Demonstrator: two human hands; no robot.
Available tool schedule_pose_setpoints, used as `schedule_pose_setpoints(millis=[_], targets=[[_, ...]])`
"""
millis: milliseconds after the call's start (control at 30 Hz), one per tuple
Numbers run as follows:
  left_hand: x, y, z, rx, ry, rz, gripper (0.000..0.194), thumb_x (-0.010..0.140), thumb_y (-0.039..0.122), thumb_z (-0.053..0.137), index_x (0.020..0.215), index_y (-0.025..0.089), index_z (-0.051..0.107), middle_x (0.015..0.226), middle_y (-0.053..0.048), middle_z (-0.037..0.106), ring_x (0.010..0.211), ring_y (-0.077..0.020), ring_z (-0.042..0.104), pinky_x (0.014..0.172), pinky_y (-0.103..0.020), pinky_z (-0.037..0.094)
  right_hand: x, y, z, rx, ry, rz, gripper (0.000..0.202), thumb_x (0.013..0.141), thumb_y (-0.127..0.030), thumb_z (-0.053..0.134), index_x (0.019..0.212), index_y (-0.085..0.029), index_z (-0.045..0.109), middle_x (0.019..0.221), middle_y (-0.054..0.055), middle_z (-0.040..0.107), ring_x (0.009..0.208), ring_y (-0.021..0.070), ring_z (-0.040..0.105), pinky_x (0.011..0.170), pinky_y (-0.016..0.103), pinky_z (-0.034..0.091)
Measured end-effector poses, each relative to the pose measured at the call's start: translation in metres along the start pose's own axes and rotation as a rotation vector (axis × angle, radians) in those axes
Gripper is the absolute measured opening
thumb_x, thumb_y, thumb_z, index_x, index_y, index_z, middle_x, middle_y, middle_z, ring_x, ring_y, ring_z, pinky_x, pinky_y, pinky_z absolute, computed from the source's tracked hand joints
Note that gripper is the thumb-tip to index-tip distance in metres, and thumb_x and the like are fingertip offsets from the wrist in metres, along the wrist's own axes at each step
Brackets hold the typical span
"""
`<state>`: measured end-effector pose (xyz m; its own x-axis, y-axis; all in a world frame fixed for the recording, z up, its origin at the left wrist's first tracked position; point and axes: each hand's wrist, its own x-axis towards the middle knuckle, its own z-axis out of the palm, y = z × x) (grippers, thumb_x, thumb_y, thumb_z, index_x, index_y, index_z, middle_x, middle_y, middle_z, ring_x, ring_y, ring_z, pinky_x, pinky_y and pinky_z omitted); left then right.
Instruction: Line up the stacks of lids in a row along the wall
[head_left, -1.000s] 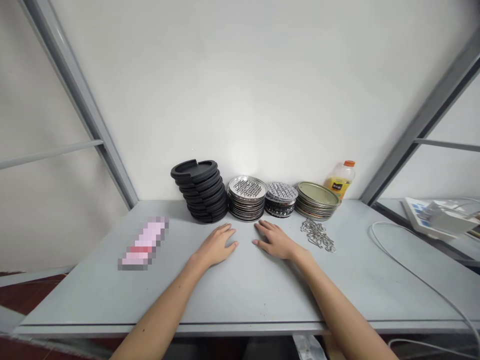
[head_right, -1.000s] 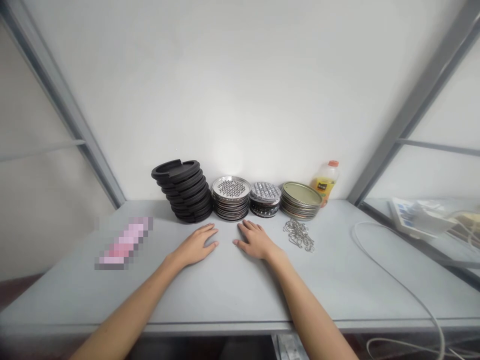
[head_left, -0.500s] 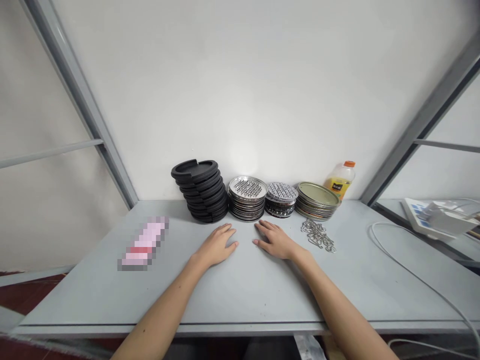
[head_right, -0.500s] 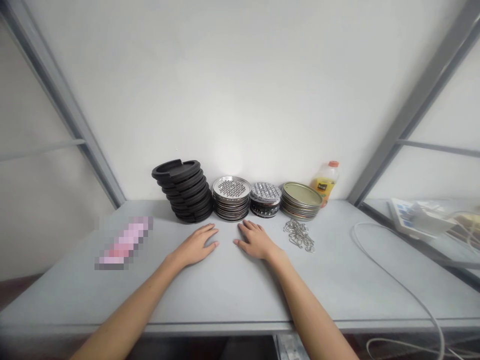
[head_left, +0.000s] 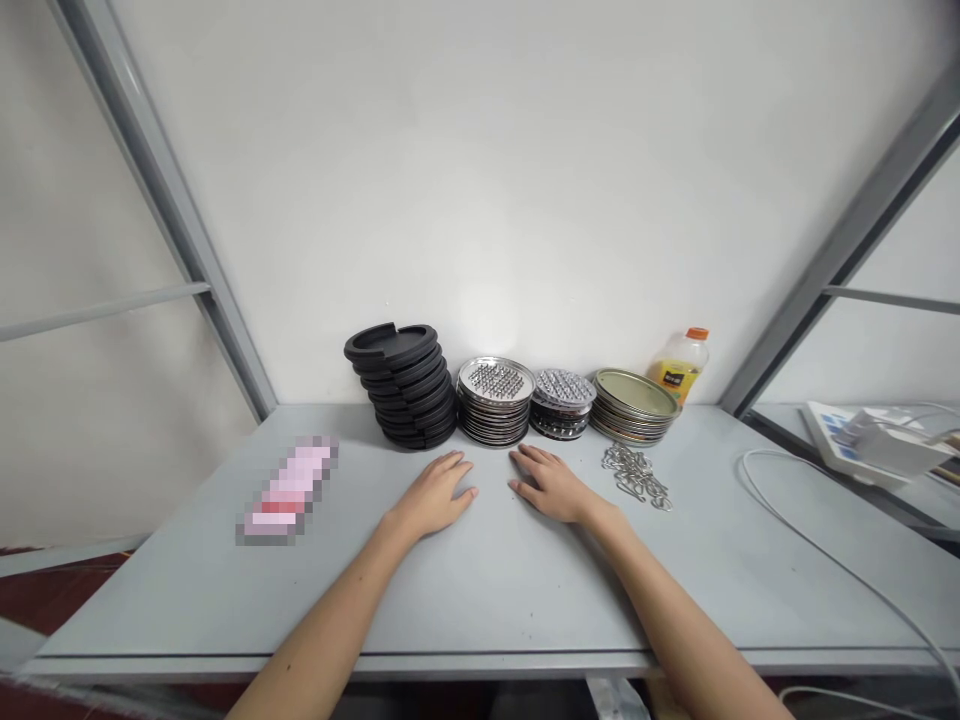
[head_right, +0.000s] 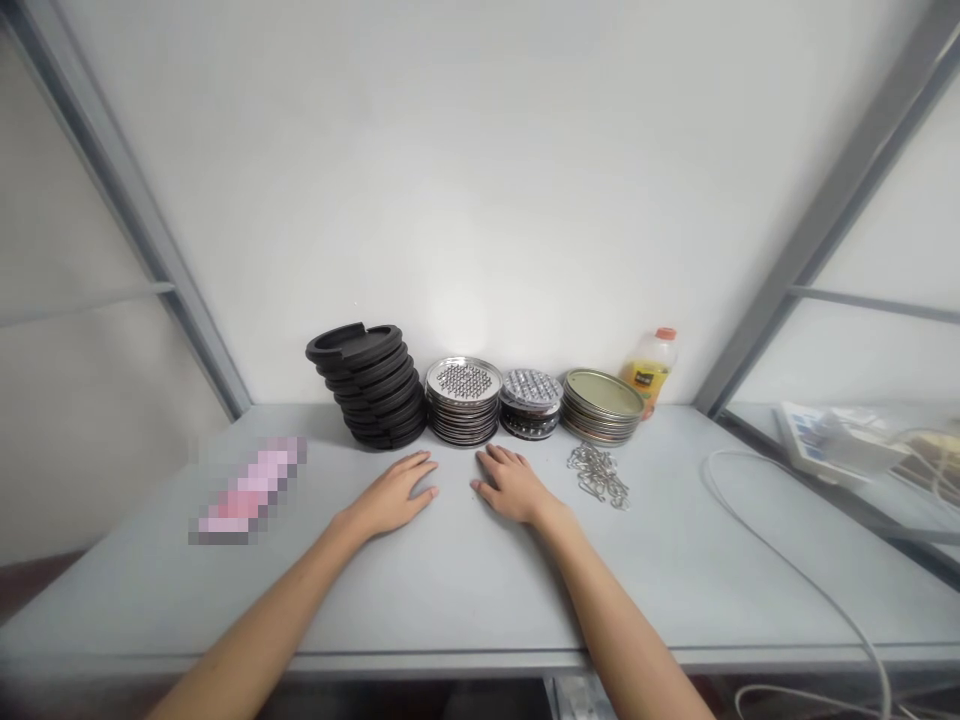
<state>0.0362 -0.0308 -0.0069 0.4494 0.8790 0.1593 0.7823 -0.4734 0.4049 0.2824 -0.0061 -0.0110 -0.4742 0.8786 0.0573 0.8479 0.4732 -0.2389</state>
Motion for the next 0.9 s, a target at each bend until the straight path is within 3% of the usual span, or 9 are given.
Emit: schedule_pose_setpoints(millis=[900], targets=[[-0.0012,0.0014,-0.0017,0.003,-0.023,-0.006,0.052,0.091,0.043,0.045,0.134,0.014,0.049,0.147,-0.014,0.038,0.137,-0.0262,0.034,0.114,-0.039,0.027,0.0005,0.0042,0.0023,0.010,0.022,-0.017,0.063,0.091,-0.048,0.041,0.141,-0.009,0.040,0.147,0.021,0.034,0.136,0.0309,0.033,0.110,0.046,0.027]])
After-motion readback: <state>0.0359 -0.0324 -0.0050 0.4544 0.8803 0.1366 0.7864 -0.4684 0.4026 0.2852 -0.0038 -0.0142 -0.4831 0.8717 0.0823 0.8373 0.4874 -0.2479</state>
